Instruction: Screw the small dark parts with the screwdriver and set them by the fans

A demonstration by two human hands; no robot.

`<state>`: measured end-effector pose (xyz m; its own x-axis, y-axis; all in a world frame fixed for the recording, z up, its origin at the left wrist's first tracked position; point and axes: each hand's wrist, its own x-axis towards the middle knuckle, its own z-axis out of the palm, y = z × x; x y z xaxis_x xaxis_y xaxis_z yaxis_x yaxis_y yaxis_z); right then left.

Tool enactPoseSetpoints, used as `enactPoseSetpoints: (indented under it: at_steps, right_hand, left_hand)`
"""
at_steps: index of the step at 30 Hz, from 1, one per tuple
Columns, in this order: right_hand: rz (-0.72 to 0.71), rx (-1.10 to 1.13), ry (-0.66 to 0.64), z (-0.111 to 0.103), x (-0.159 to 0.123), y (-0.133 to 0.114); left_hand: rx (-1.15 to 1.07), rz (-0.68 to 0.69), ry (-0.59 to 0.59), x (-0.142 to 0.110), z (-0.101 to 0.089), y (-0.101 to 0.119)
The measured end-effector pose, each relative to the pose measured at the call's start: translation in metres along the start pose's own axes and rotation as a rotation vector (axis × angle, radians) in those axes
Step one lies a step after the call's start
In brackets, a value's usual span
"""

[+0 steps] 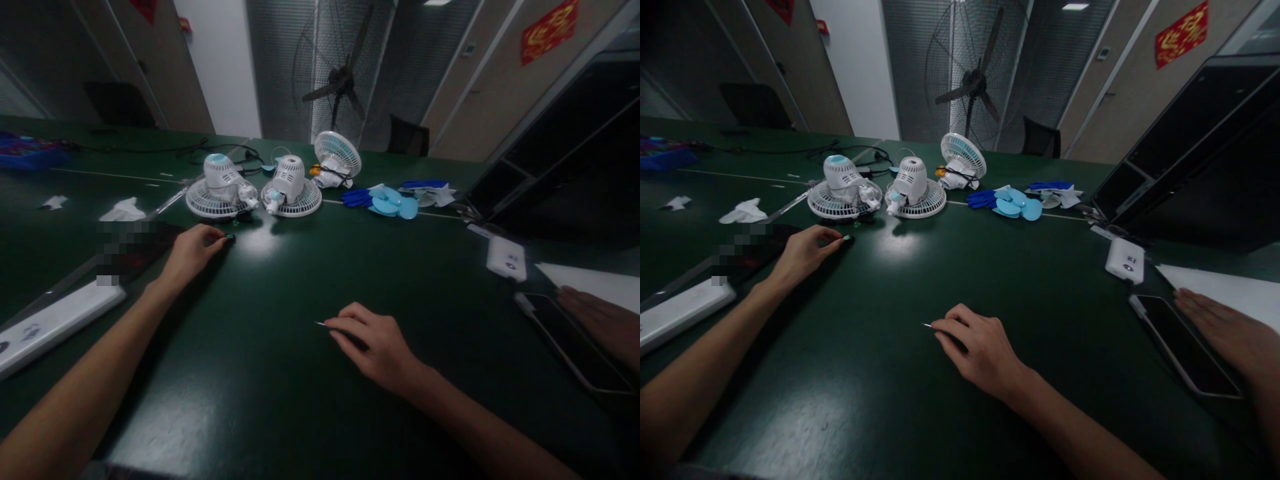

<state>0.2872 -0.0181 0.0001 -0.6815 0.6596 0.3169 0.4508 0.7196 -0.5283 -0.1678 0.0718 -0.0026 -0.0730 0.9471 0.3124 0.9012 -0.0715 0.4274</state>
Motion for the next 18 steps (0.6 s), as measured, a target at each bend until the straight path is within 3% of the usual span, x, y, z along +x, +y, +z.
enactPoseSetpoints:
  at_steps: [10,14,18]
  right_hand:
    - [-0.004,0.007,-0.019,-0.002,0.002,-0.004]
    - [-0.110,-0.013,-0.105,-0.008,-0.001,-0.014]
    - [-0.246,0.021,-0.116,-0.006,-0.007,-0.042]
  left_hand:
    - [0.021,-0.023,0.084,0.005,0.010,-0.009]
    - [0.051,-0.022,0.106,0.006,0.013,-0.009]
    - [0.051,-0.037,0.096,0.007,0.013,-0.006]
